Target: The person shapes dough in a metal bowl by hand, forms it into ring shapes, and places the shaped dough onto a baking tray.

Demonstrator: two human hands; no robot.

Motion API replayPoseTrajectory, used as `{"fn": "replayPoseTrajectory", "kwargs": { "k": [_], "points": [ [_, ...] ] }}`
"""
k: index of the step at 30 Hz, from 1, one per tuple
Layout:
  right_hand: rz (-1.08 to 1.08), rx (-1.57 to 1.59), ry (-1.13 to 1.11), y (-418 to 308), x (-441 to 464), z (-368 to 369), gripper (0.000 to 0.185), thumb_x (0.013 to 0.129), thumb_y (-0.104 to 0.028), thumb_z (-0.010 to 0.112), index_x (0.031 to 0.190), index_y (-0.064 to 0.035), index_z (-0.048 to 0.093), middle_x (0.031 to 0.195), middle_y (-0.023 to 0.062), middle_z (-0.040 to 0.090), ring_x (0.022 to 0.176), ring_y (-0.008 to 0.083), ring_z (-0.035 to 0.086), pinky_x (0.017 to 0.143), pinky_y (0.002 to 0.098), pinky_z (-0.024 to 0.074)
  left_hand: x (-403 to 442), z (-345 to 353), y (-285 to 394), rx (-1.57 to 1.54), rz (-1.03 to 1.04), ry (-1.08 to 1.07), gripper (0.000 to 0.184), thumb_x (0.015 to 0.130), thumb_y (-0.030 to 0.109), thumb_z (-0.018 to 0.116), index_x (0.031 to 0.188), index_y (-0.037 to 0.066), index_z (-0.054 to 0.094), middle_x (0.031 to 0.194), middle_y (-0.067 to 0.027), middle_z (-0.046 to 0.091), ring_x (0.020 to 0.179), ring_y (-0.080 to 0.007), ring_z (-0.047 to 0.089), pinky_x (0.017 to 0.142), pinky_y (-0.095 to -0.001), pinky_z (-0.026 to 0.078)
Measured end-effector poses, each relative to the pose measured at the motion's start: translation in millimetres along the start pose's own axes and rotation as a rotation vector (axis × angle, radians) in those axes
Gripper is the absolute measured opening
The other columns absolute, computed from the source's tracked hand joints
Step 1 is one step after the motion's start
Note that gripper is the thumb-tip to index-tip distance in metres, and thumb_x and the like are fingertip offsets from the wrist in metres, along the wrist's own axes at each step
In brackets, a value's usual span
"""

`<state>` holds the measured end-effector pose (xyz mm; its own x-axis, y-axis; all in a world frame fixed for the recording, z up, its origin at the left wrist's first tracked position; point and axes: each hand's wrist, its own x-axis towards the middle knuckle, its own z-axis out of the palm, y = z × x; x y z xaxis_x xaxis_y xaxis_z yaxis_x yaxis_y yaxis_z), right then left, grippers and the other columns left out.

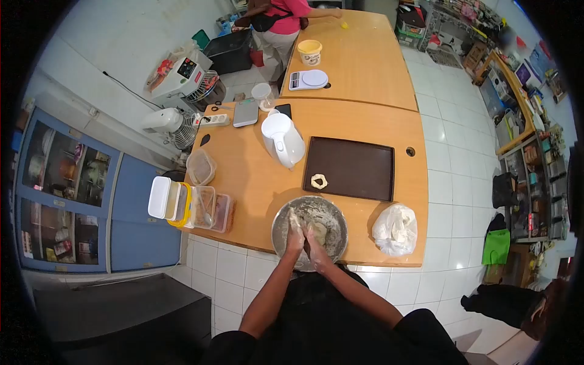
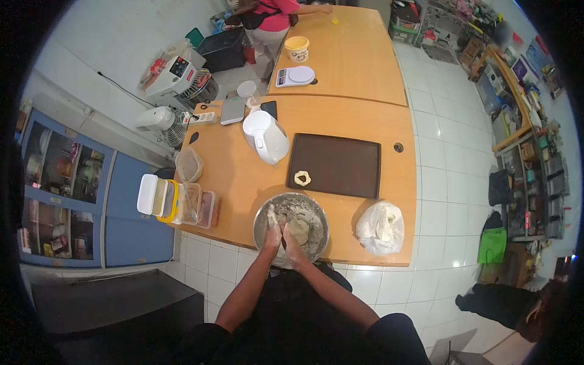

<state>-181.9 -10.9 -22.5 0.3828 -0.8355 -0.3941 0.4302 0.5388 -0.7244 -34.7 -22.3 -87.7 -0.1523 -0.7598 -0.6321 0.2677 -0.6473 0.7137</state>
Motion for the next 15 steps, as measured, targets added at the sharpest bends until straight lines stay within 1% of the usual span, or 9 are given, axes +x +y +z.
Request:
{"fn": "replayPoseTrajectory", "kwargs": {
  "k": [1,4,6,7,8,9,11,12,15],
  "points": [
    [-0.008,0.091,0.028,-8.5,2.0,4.4,0.064,0.099,-0.050,0.029,0.138,0.0003,0.038,0.138,0.0106,0.043,0.126,0.0202,0.039,0.108,0.0309,0.0264,-2.4,11.1,1.0,0.071,0.035,0.014,0.075,0.096,0.061,0.018,0.147,0.006,0.021,0.148,-0.0128,0.028,0.136,-0.0242,0.027,0.111,-0.0337,0.021],
    [0.378,0.225,0.207,-58.1,5.7,1.4,0.061,0.100,-0.049,0.032,0.137,-0.0006,0.040,0.131,0.0086,0.049,0.120,0.0199,0.045,0.105,0.0312,0.0309,-32.6,94.3,-10.5,0.139,0.334,0.055,0.073,0.097,0.058,0.019,0.148,0.005,0.017,0.149,-0.0136,0.023,0.138,-0.0252,0.023,0.112,-0.0346,0.018],
    [0.267,0.204,0.120,-50.3,4.4,-0.5,0.061,0.099,-0.050,0.032,0.136,-0.0013,0.040,0.129,0.0071,0.051,0.117,0.0198,0.047,0.103,0.0312,0.0331,-37.0,107.6,3.5,0.136,0.427,0.077,0.072,0.098,0.055,0.020,0.148,0.005,0.014,0.150,-0.0142,0.019,0.139,-0.0259,0.020,0.112,-0.0352,0.017],
    [0.211,0.190,0.078,-40.7,4.3,-4.6,0.062,0.099,-0.050,0.032,0.136,-0.0016,0.040,0.127,0.0063,0.052,0.116,0.0197,0.048,0.102,0.0312,0.0342,-29.5,98.7,10.9,0.115,0.401,0.093,0.071,0.098,0.054,0.020,0.148,0.005,0.012,0.151,-0.0145,0.017,0.139,-0.0263,0.019,0.113,-0.0355,0.016],
    [-0.094,0.032,-0.096,-12.1,9.6,-17.0,0.058,0.100,-0.048,0.033,0.136,-0.0028,0.041,0.129,0.0065,0.051,0.117,0.0196,0.047,0.102,0.0312,0.0344,-19.7,85.5,18.3,0.086,0.367,0.106,0.070,0.098,0.053,0.021,0.148,0.005,0.011,0.152,-0.0147,0.015,0.139,-0.0266,0.017,0.113,-0.0357,0.015],
    [-0.050,0.101,-0.057,-13.6,3.1,-12.0,0.057,0.100,-0.046,0.034,0.136,-0.0034,0.041,0.128,0.0067,0.051,0.117,0.0197,0.047,0.102,0.0314,0.0343,-10.1,71.1,24.1,0.082,0.324,0.113,0.070,0.098,0.052,0.021,0.148,0.005,0.009,0.152,-0.0150,0.013,0.140,-0.0270,0.016,0.113,-0.0360,0.014],
    [0.038,0.235,0.013,-27.8,-8.6,7.0,0.054,0.100,-0.044,0.036,0.135,-0.0045,0.042,0.128,0.0073,0.051,0.117,0.0199,0.047,0.102,0.0319,0.0343,-3.2,57.3,23.4,0.248,0.348,0.077,0.069,0.099,0.050,0.022,0.148,0.004,0.007,0.153,-0.0156,0.010,0.141,-0.0277,0.013,0.114,-0.0366,0.012],
    [0.131,0.359,0.034,-32.4,-5.2,3.6,0.056,0.098,-0.046,0.039,0.136,-0.0059,0.041,0.129,0.0084,0.051,0.117,0.0202,0.048,0.101,0.0330,0.0360,-5.5,67.0,11.3,0.384,0.452,0.062,0.069,0.099,0.049,0.023,0.148,0.004,0.005,0.154,-0.0158,0.008,0.141,-0.0280,0.012,0.114,-0.0369,0.011],
    [0.282,0.204,0.157,-38.5,6.3,-18.2,0.064,0.095,-0.055,0.040,0.137,-0.0067,0.041,0.130,0.0087,0.051,0.117,0.0213,0.049,0.100,0.0343,0.0379,-42.4,112.2,-20.3,0.506,0.705,0.069,0.068,0.100,0.046,0.024,0.149,0.004,0.001,0.155,-0.0167,0.002,0.143,-0.0291,0.008,0.115,-0.0378,0.009]
  ]
}}
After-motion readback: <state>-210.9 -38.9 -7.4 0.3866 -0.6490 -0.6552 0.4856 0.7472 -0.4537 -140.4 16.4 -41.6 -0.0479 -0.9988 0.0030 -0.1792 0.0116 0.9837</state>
